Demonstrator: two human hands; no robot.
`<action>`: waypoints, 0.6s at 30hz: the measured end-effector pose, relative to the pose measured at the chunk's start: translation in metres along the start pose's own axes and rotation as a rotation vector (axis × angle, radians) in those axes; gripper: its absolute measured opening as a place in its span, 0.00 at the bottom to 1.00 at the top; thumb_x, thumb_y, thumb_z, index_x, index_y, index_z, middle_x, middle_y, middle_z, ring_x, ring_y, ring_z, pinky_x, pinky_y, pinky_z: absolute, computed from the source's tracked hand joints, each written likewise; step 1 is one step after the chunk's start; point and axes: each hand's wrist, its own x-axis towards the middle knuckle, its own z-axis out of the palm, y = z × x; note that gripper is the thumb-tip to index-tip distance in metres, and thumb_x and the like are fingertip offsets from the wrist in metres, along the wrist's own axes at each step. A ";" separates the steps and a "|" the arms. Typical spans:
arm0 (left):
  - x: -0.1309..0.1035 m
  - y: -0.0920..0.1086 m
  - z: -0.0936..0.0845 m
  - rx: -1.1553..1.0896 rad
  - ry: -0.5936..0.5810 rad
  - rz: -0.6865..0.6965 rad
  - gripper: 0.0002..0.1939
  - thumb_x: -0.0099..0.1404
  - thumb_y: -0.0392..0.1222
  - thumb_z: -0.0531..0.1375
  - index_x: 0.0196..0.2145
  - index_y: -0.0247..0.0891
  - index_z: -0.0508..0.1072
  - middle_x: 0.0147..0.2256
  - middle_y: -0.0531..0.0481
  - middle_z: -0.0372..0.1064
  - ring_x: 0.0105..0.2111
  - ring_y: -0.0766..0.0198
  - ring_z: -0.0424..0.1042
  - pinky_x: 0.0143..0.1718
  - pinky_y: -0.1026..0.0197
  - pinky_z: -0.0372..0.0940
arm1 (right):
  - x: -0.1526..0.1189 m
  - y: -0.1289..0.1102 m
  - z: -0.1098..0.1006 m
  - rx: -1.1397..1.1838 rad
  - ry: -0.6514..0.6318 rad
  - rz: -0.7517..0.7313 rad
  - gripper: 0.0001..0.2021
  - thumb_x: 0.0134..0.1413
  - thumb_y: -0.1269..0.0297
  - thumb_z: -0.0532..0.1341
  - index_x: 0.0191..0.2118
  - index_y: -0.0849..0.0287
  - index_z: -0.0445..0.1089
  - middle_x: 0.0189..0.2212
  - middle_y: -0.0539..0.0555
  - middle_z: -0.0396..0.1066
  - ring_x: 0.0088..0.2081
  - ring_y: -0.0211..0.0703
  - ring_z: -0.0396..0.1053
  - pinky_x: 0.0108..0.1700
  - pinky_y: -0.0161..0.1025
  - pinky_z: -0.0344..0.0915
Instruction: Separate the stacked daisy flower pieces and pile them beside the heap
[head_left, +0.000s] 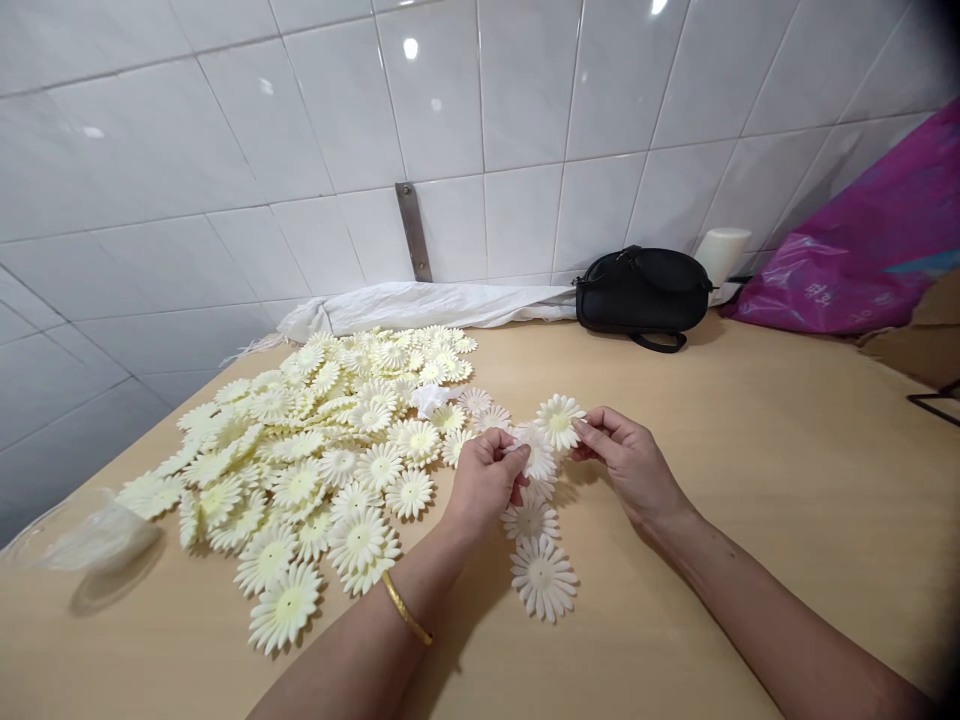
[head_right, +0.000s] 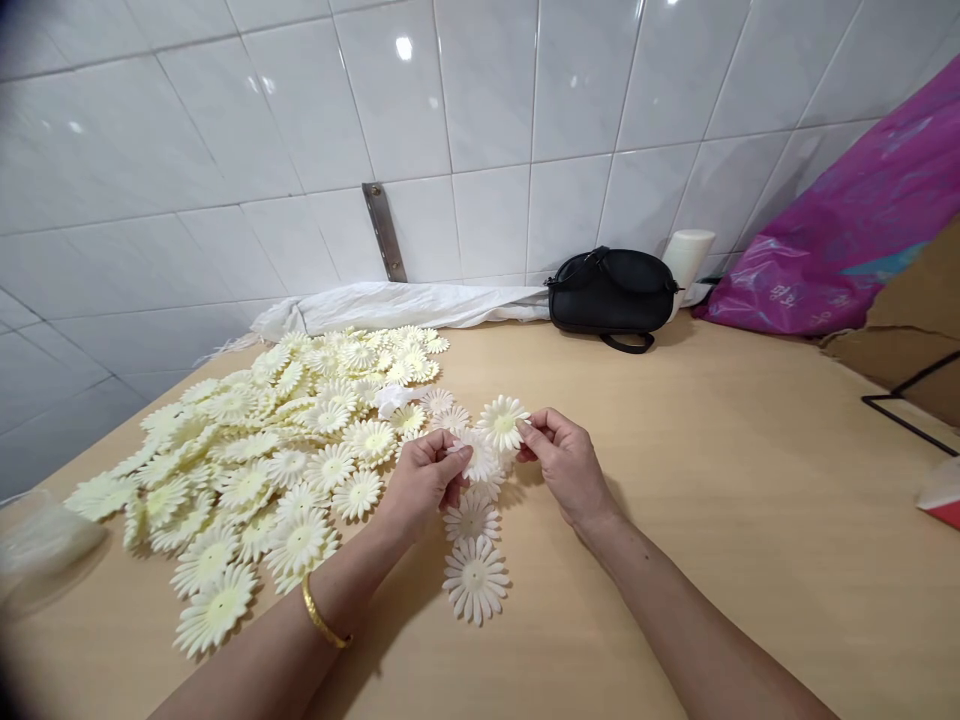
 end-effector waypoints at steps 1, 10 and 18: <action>0.000 0.000 0.000 0.030 0.011 0.015 0.12 0.50 0.44 0.59 0.19 0.37 0.59 0.12 0.59 0.57 0.09 0.75 0.52 0.12 0.70 0.46 | 0.000 0.000 0.000 -0.009 -0.002 -0.003 0.12 0.43 0.55 0.62 0.23 0.60 0.64 0.19 0.47 0.63 0.23 0.33 0.61 0.28 0.32 0.60; -0.005 -0.008 0.002 0.324 0.122 0.327 0.14 0.42 0.46 0.65 0.22 0.36 0.67 0.22 0.54 0.59 0.22 0.70 0.56 0.23 0.68 0.52 | -0.001 0.000 0.000 -0.048 -0.013 -0.040 0.12 0.44 0.55 0.60 0.23 0.59 0.64 0.20 0.47 0.63 0.23 0.34 0.61 0.28 0.33 0.59; -0.004 -0.005 0.006 -0.063 -0.042 0.137 0.11 0.53 0.44 0.59 0.21 0.34 0.67 0.18 0.54 0.59 0.19 0.72 0.57 0.21 0.68 0.54 | -0.013 -0.010 0.007 -0.142 -0.262 -0.038 0.11 0.47 0.57 0.59 0.26 0.59 0.64 0.20 0.48 0.62 0.25 0.35 0.60 0.28 0.33 0.58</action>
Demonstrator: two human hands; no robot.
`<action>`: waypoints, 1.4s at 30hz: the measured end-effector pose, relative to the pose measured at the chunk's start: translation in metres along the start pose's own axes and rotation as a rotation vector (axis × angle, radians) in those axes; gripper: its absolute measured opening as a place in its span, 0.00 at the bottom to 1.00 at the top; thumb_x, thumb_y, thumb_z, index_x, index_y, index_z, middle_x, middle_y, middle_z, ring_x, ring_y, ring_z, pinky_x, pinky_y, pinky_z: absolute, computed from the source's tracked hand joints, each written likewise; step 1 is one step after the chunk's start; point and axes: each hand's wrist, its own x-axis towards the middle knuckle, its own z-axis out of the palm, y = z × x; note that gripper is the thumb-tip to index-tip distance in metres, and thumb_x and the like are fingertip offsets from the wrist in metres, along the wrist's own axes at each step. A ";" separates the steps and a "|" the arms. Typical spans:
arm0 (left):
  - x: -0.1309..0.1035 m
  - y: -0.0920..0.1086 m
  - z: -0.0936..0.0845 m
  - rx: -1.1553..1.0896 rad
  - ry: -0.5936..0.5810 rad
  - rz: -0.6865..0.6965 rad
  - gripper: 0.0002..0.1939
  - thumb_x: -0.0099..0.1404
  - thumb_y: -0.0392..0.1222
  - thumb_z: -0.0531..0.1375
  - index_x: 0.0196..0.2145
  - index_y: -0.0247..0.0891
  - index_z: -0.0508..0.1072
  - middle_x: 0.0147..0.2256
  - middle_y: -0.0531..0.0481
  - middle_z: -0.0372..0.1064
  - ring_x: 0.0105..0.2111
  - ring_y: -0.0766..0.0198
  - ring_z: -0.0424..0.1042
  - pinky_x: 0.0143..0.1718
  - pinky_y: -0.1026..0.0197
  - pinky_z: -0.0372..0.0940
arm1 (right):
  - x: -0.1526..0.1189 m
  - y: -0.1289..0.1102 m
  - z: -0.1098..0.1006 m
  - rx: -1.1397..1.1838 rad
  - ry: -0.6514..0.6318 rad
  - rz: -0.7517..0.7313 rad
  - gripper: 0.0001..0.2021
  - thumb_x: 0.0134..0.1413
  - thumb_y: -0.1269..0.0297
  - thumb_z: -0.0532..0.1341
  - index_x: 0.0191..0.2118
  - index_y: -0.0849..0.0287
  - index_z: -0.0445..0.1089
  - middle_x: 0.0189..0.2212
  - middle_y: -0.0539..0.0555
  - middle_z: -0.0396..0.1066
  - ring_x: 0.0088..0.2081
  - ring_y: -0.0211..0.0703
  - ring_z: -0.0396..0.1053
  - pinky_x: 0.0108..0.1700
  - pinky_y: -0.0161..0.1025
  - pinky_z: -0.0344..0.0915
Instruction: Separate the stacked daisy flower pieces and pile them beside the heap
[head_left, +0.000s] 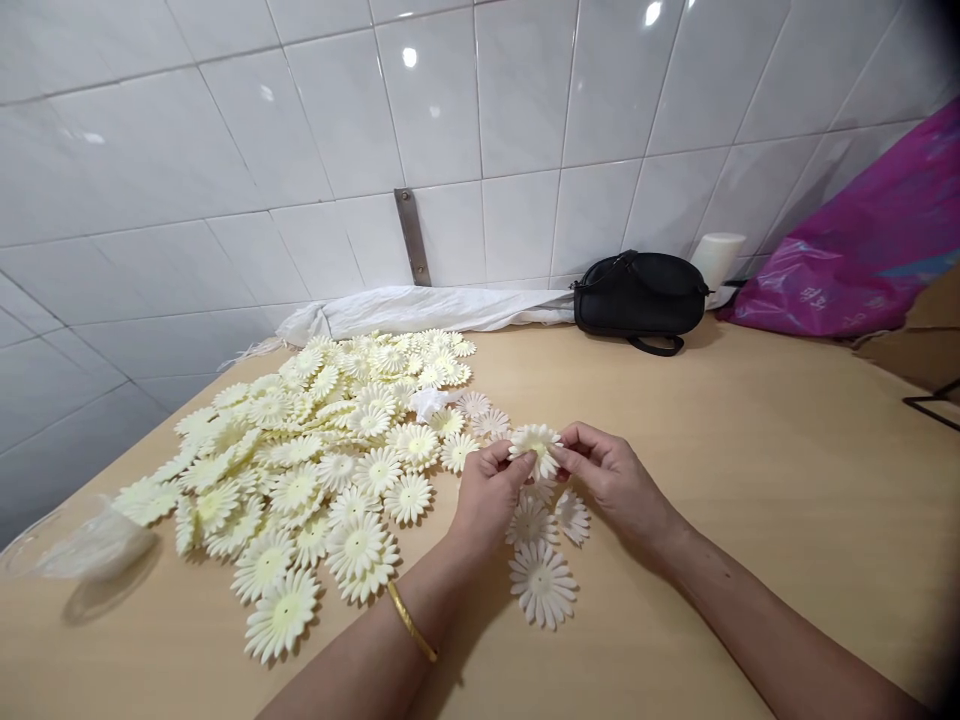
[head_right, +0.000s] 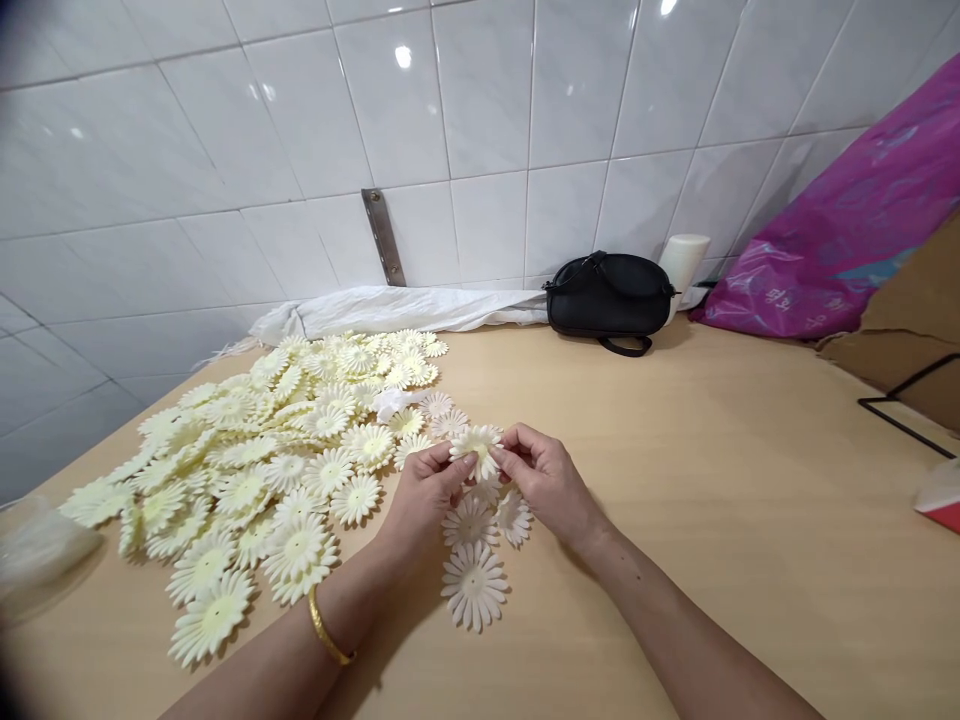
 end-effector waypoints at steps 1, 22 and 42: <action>0.001 0.000 0.000 -0.022 0.013 -0.033 0.12 0.52 0.43 0.59 0.18 0.34 0.64 0.16 0.55 0.56 0.17 0.73 0.55 0.19 0.69 0.52 | -0.001 -0.001 0.001 -0.005 -0.016 0.005 0.10 0.47 0.57 0.59 0.26 0.59 0.64 0.20 0.48 0.62 0.25 0.35 0.60 0.27 0.33 0.58; -0.008 0.014 0.005 0.025 0.005 -0.021 0.11 0.51 0.45 0.60 0.21 0.33 0.66 0.13 0.58 0.54 0.13 0.75 0.53 0.12 0.71 0.50 | 0.000 0.003 0.001 0.468 -0.186 0.193 0.08 0.45 0.60 0.62 0.30 0.58 0.68 0.24 0.49 0.65 0.27 0.35 0.63 0.31 0.34 0.59; 0.004 0.000 -0.006 -0.202 0.006 -0.137 0.12 0.47 0.44 0.64 0.24 0.31 0.70 0.18 0.53 0.62 0.15 0.75 0.56 0.16 0.69 0.52 | 0.002 0.003 0.002 0.094 0.004 0.041 0.11 0.46 0.56 0.60 0.29 0.60 0.66 0.25 0.49 0.64 0.28 0.35 0.62 0.32 0.34 0.60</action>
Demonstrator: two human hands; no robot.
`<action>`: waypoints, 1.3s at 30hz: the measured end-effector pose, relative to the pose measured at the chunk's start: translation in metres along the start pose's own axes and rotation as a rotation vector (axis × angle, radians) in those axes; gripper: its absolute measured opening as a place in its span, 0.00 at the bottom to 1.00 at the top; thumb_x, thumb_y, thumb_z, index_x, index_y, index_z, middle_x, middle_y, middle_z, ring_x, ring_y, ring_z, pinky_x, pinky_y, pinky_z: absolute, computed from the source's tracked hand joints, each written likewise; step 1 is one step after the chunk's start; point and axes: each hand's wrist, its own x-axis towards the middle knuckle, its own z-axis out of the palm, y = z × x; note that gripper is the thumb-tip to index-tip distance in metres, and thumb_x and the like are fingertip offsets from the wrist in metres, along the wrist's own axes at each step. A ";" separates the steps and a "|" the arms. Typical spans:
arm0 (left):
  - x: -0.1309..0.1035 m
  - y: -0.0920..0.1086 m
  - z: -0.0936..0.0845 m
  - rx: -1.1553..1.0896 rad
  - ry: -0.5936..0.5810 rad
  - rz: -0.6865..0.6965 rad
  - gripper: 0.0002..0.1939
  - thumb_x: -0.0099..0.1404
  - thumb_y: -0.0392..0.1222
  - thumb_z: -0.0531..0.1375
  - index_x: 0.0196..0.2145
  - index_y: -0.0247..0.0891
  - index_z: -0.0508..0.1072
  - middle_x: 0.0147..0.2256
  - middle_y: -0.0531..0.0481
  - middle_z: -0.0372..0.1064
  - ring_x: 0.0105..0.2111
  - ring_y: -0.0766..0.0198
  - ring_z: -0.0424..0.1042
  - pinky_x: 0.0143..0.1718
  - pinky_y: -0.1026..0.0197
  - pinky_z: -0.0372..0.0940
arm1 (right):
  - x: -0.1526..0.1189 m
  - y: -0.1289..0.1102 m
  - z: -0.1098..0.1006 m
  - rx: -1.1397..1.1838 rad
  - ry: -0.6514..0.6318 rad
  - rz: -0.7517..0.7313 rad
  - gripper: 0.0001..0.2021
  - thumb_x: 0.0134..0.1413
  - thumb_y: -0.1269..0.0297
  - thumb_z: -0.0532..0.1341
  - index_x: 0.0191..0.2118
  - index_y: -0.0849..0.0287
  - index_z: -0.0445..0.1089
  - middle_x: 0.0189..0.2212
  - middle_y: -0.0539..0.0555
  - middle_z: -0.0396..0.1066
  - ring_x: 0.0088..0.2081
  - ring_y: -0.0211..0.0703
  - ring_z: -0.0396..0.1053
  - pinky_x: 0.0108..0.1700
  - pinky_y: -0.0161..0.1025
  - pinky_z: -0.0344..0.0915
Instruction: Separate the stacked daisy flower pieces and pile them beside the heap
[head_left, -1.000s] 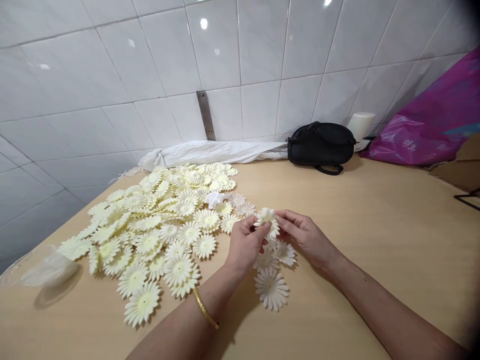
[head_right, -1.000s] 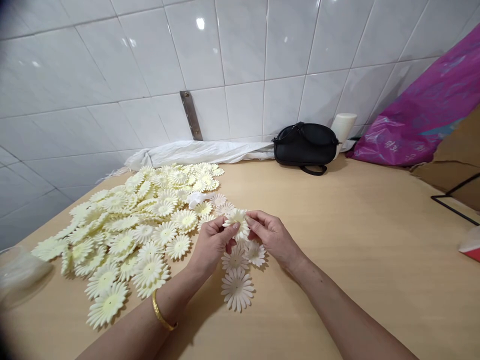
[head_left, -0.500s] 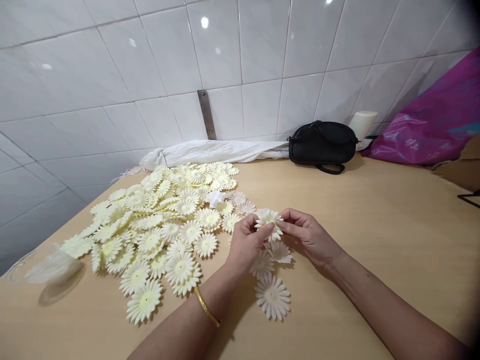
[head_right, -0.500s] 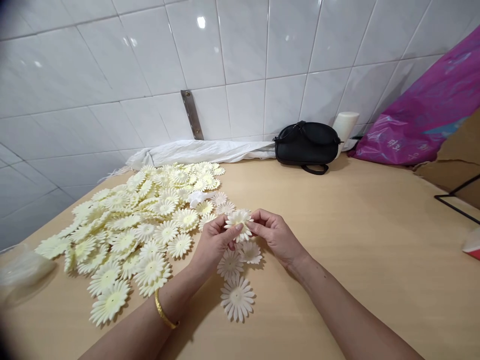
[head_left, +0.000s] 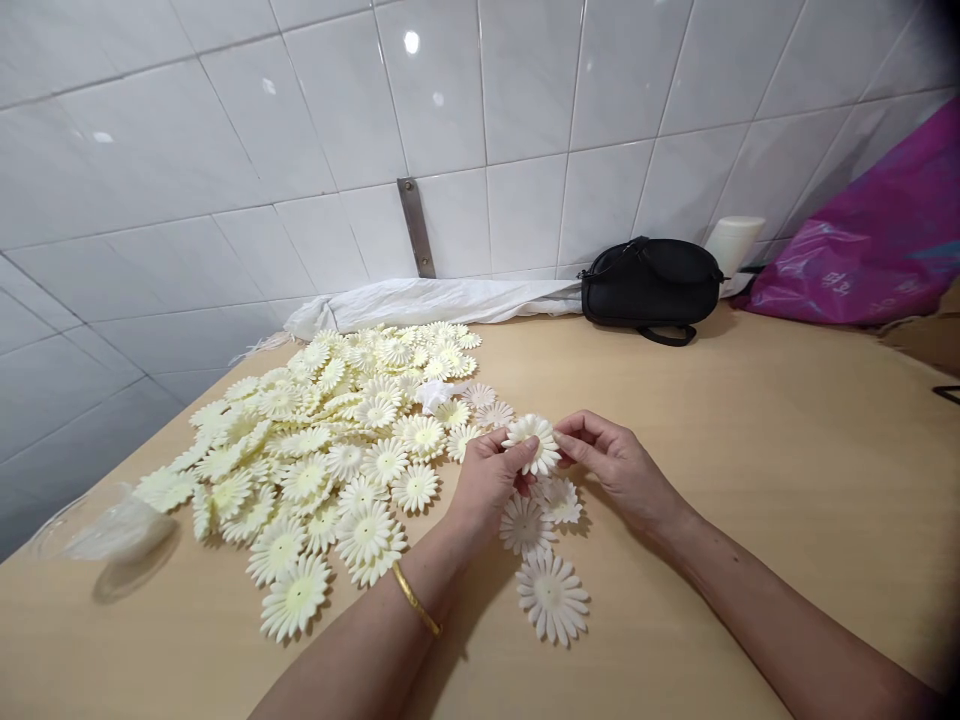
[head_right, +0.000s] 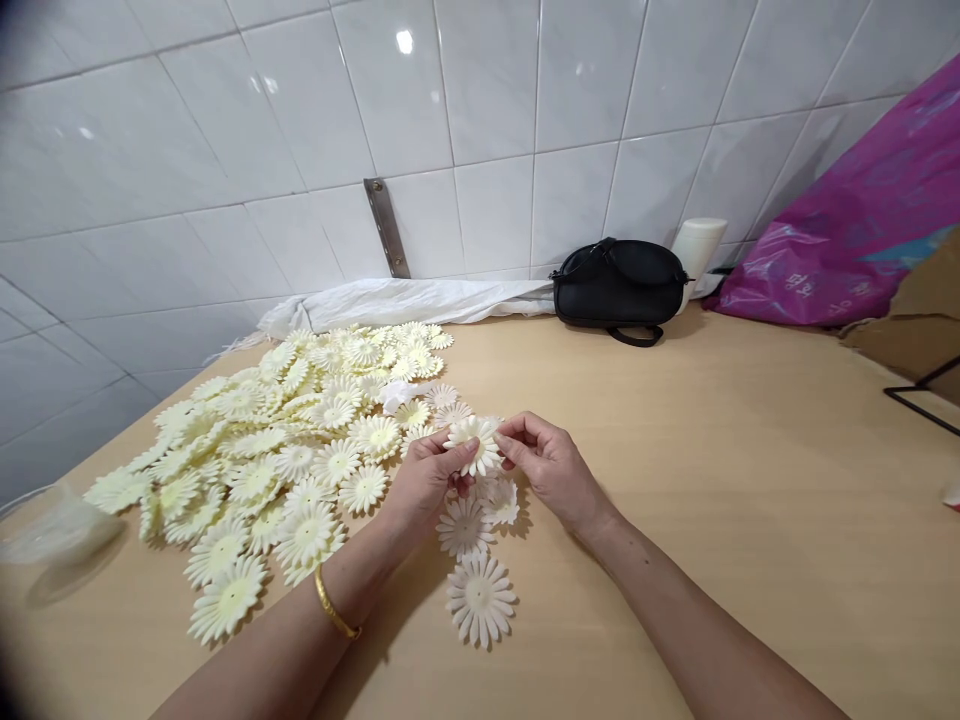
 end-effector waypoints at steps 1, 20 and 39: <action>0.000 0.001 0.000 0.012 0.014 0.006 0.13 0.46 0.45 0.64 0.23 0.32 0.70 0.18 0.54 0.62 0.14 0.75 0.56 0.15 0.69 0.52 | 0.000 0.000 0.000 0.011 0.002 0.009 0.11 0.47 0.56 0.59 0.30 0.59 0.66 0.25 0.49 0.65 0.28 0.35 0.62 0.33 0.34 0.60; 0.000 -0.004 0.004 -0.183 -0.079 -0.108 0.17 0.48 0.51 0.62 0.25 0.31 0.70 0.18 0.52 0.63 0.13 0.74 0.57 0.14 0.68 0.51 | -0.001 0.001 0.001 0.334 -0.226 0.148 0.11 0.41 0.63 0.64 0.33 0.59 0.66 0.27 0.50 0.68 0.29 0.38 0.66 0.35 0.38 0.62; 0.009 0.000 -0.007 -0.044 0.122 0.003 0.15 0.46 0.44 0.63 0.18 0.34 0.61 0.14 0.57 0.56 0.14 0.74 0.59 0.16 0.70 0.50 | 0.019 0.013 -0.023 0.257 0.400 0.072 0.13 0.33 0.57 0.67 0.19 0.59 0.64 0.21 0.47 0.61 0.24 0.34 0.59 0.28 0.34 0.61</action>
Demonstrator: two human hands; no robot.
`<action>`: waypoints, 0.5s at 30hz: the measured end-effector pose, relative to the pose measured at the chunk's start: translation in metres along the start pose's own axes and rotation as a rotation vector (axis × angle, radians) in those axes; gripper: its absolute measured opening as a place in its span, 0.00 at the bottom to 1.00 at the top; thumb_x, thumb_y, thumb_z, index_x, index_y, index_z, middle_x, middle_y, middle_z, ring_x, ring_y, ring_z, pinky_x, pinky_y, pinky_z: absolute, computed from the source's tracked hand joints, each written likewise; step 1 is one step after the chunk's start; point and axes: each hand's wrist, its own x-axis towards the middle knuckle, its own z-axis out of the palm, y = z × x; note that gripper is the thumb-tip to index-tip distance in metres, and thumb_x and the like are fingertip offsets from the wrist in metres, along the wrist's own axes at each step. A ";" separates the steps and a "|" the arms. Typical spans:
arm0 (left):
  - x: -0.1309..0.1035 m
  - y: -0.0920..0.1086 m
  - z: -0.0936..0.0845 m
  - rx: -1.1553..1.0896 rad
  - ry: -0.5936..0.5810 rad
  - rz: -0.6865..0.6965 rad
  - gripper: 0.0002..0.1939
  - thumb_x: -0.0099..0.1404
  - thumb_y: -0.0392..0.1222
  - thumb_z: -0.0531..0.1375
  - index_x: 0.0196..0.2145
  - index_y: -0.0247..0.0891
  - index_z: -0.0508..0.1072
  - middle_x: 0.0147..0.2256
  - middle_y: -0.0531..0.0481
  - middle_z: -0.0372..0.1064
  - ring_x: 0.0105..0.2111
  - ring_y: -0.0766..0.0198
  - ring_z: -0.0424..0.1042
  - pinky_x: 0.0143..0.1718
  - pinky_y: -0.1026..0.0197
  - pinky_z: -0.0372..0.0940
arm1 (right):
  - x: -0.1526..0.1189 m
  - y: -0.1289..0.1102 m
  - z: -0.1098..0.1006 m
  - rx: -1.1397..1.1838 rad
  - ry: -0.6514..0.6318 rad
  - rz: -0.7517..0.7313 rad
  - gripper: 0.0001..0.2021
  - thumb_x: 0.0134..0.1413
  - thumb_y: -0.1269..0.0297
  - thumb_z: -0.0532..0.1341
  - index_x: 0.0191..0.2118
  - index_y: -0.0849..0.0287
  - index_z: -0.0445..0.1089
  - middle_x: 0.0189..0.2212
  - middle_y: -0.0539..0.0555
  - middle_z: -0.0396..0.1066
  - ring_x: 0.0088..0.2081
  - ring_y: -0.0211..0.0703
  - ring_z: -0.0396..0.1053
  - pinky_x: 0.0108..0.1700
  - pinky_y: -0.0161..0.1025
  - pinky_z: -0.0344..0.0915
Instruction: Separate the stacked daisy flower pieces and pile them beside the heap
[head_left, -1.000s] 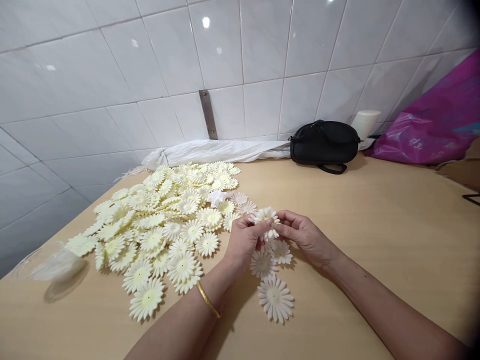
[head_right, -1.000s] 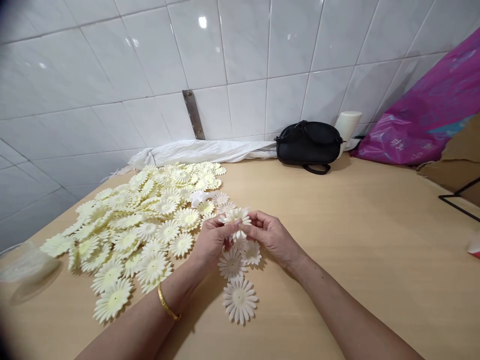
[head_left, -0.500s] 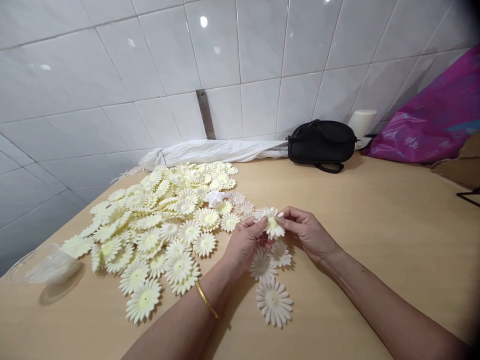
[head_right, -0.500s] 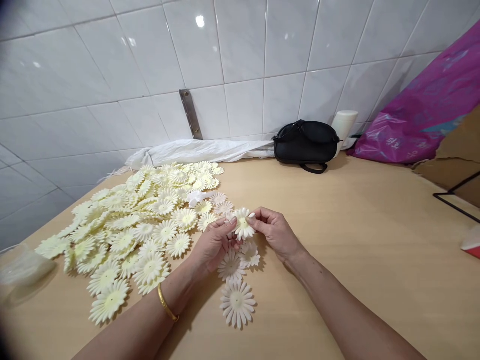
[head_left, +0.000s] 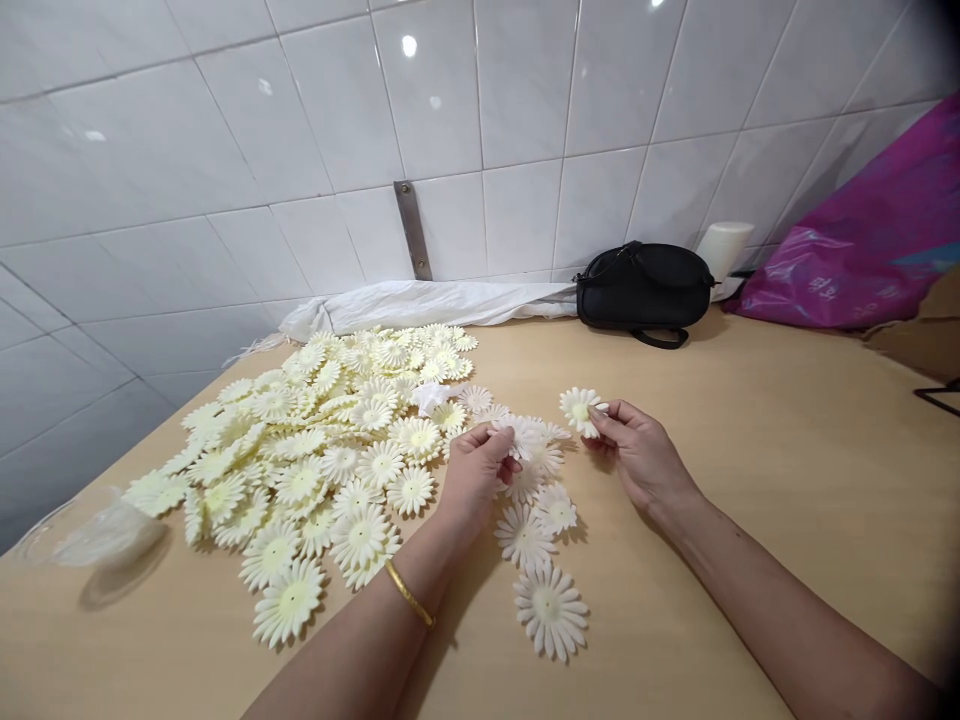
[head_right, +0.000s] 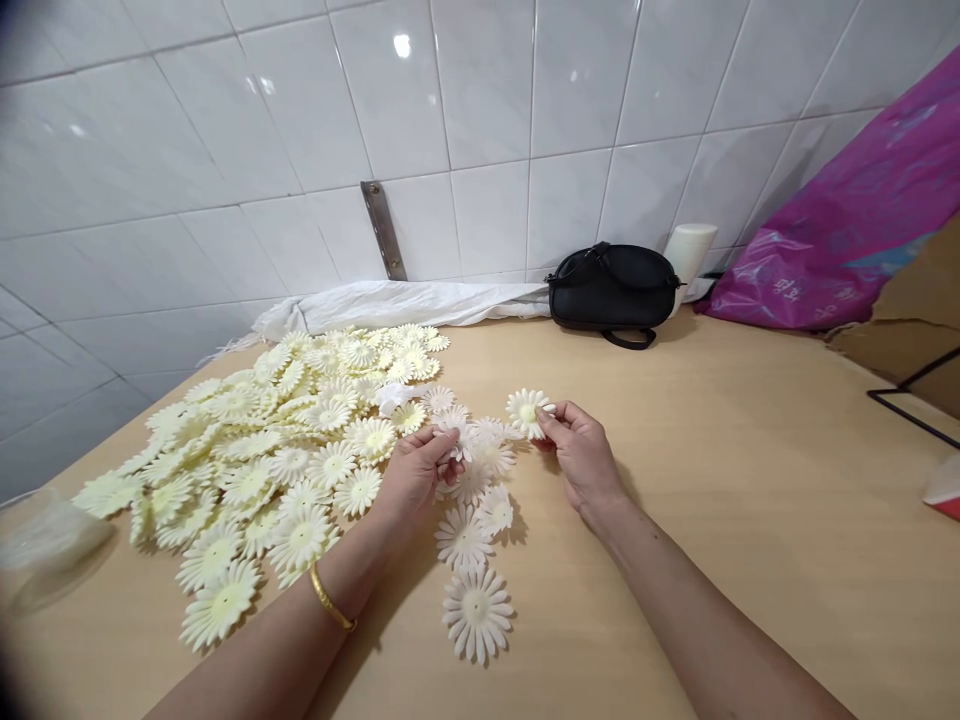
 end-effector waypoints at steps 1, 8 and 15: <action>0.000 0.000 0.000 0.030 -0.009 0.012 0.14 0.47 0.44 0.63 0.18 0.34 0.61 0.14 0.57 0.56 0.14 0.74 0.58 0.16 0.70 0.49 | -0.001 0.000 0.001 -0.002 -0.013 0.004 0.13 0.33 0.57 0.67 0.19 0.59 0.64 0.21 0.47 0.61 0.24 0.34 0.59 0.27 0.34 0.61; -0.010 0.007 0.003 0.372 0.101 0.331 0.15 0.43 0.44 0.65 0.30 0.37 0.71 0.26 0.53 0.63 0.18 0.74 0.53 0.20 0.68 0.49 | -0.013 -0.003 0.009 -0.108 -0.176 -0.076 0.12 0.39 0.55 0.64 0.23 0.59 0.66 0.22 0.49 0.63 0.25 0.35 0.59 0.29 0.34 0.60; -0.016 0.007 0.008 0.365 -0.113 0.248 0.11 0.51 0.48 0.60 0.23 0.35 0.71 0.21 0.54 0.59 0.18 0.73 0.52 0.20 0.67 0.48 | -0.027 -0.006 0.017 -0.285 -0.328 -0.188 0.11 0.46 0.56 0.59 0.27 0.59 0.67 0.22 0.49 0.61 0.25 0.35 0.57 0.28 0.34 0.57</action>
